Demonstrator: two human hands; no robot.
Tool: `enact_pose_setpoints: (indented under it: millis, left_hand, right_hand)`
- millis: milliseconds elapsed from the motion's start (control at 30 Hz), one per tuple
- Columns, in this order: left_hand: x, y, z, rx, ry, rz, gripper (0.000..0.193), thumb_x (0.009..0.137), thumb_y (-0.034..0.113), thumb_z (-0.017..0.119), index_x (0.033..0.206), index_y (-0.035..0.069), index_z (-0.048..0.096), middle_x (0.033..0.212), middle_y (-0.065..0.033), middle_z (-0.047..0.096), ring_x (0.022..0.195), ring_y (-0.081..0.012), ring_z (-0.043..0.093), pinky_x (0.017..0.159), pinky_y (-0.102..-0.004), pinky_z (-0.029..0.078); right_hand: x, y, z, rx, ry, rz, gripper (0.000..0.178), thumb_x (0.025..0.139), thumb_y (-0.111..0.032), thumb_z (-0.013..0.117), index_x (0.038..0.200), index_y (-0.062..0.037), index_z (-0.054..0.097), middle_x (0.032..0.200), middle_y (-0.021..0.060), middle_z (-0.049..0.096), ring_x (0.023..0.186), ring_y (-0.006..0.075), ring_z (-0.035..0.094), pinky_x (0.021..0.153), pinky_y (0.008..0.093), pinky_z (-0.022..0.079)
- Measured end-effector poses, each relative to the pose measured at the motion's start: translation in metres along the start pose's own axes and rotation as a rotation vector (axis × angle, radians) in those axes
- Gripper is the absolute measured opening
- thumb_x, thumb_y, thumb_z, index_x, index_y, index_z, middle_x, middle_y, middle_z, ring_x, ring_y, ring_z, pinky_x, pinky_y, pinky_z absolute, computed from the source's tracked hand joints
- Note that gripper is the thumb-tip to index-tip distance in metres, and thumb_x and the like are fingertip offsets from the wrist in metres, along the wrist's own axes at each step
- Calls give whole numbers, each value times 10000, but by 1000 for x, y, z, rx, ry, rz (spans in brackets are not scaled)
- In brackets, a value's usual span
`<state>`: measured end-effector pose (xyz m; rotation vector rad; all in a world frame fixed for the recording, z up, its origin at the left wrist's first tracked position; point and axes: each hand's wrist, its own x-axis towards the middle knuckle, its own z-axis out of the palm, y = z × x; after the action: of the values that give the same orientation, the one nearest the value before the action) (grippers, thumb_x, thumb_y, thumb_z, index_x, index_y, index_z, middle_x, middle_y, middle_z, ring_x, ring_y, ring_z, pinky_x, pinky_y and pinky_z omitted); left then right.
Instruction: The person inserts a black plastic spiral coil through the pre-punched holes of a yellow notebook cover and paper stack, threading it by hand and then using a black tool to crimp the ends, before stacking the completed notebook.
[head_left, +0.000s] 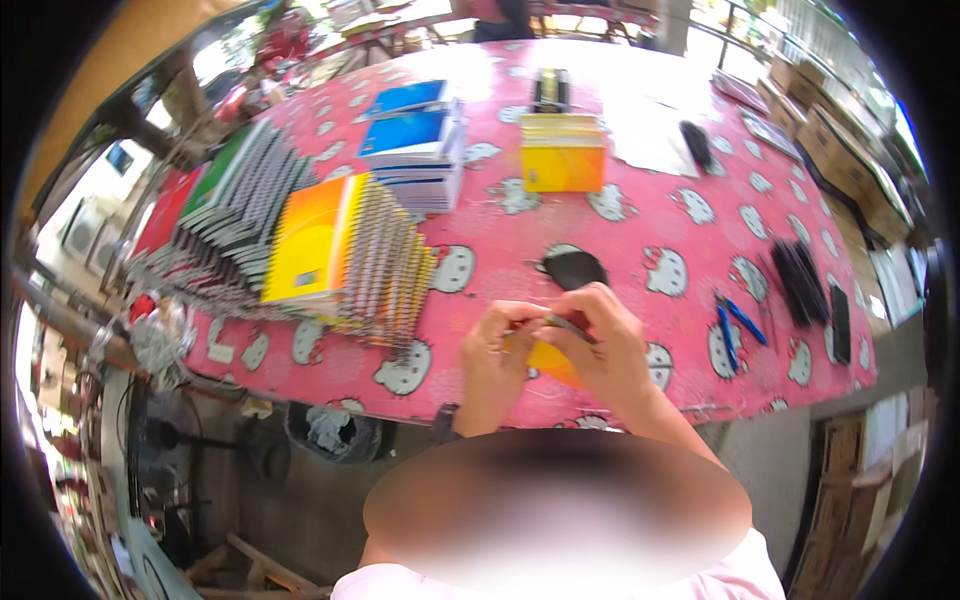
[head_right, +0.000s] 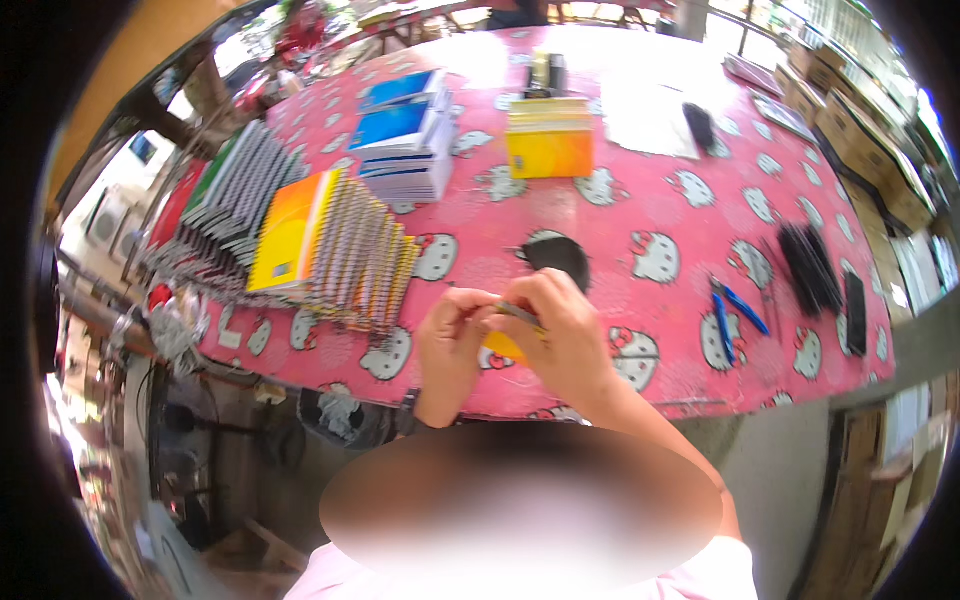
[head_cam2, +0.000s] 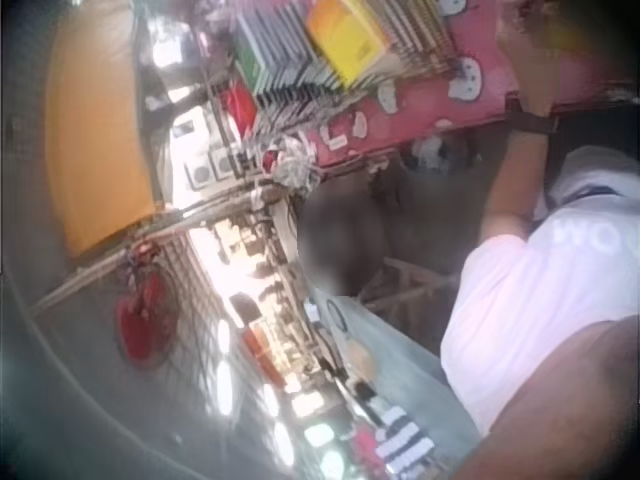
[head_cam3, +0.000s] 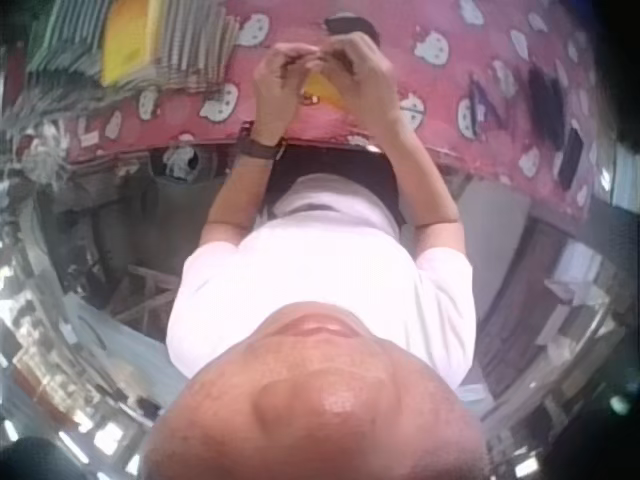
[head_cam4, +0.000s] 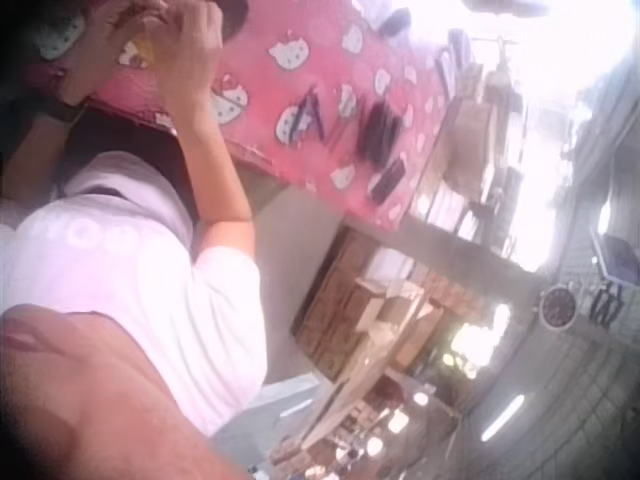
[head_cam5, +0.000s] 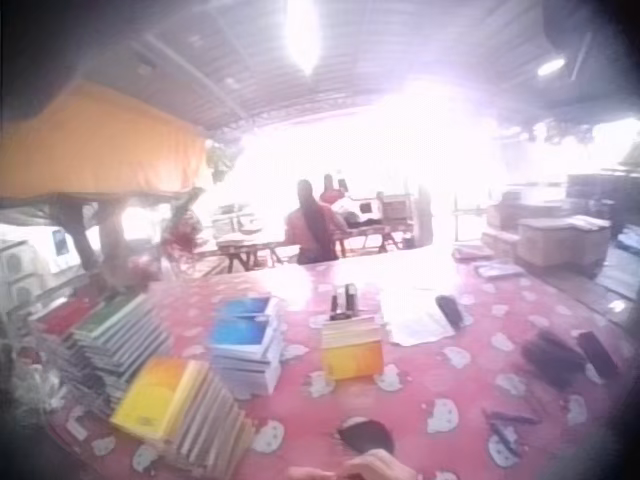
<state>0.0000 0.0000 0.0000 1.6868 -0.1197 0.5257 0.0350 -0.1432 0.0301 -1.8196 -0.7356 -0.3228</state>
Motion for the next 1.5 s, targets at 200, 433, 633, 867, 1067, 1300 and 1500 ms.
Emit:
enact_pose_setpoints:
  millis: [200, 433, 633, 867, 1067, 1300, 1500]
  left_hand:
    - [-3, 11, -2, 31, 17, 48, 74, 907, 72, 594, 956, 17, 583, 884, -34, 583, 772, -81, 522, 683, -226, 447]
    - [-4, 16, -8, -41, 80, 136, 106, 924, 113, 566, 935, 17, 522, 863, -89, 556, 724, -174, 563, 645, -290, 468]
    - [44, 109, -91, 413, 342, 395, 296, 1003, 295, 401, 956, 48, 557, 899, -65, 548, 822, -163, 515, 736, -286, 407]
    - [179, 117, -172, 1063, -145, 367, 210, 925, 155, 447, 881, 0, 581, 905, -160, 591, 823, -272, 565, 763, -353, 437]
    - [202, 63, -180, 1201, -228, 516, 186, 915, 162, 520, 988, 6, 590, 1022, -160, 598, 983, -334, 549, 882, -393, 426]
    - [129, 136, -106, 1095, 19, 950, 145, 831, 125, 615, 963, 66, 605, 1035, -113, 597, 960, -307, 554, 820, -414, 416]
    - [62, 113, -76, 803, -68, 859, 281, 769, 79, 668, 1042, 66, 602, 1087, -112, 592, 961, -311, 552, 831, -418, 425]
  right_hand:
    - [10, -10, -4, -42, -110, 39, 285, 806, -223, 718, 893, -2, 561, 776, 109, 523, 661, 266, 535, 592, 327, 450]
    - [12, -22, 4, -28, -159, -122, 267, 893, -240, 610, 999, -4, 545, 909, 145, 577, 837, 321, 561, 729, 387, 466]
    - [28, -16, -27, 115, 51, -39, 433, 889, -298, 617, 1188, -5, 508, 1038, 163, 598, 1027, 292, 548, 863, 366, 450]
    - [27, 48, -24, -35, -241, 82, 176, 853, -172, 639, 964, -35, 633, 954, 103, 629, 932, 260, 577, 805, 346, 457]
    - [66, 96, -37, -310, -155, -65, 129, 807, -108, 639, 904, -24, 642, 880, 121, 630, 903, 305, 578, 788, 407, 458]
    - [168, 199, -20, -864, 156, -247, 296, 769, -102, 659, 1064, -102, 630, 1092, 45, 602, 1060, 241, 529, 892, 406, 401]
    - [209, 207, -8, -972, 24, -184, 281, 759, -183, 684, 1035, -141, 652, 1038, 14, 632, 1094, 204, 516, 913, 410, 381]
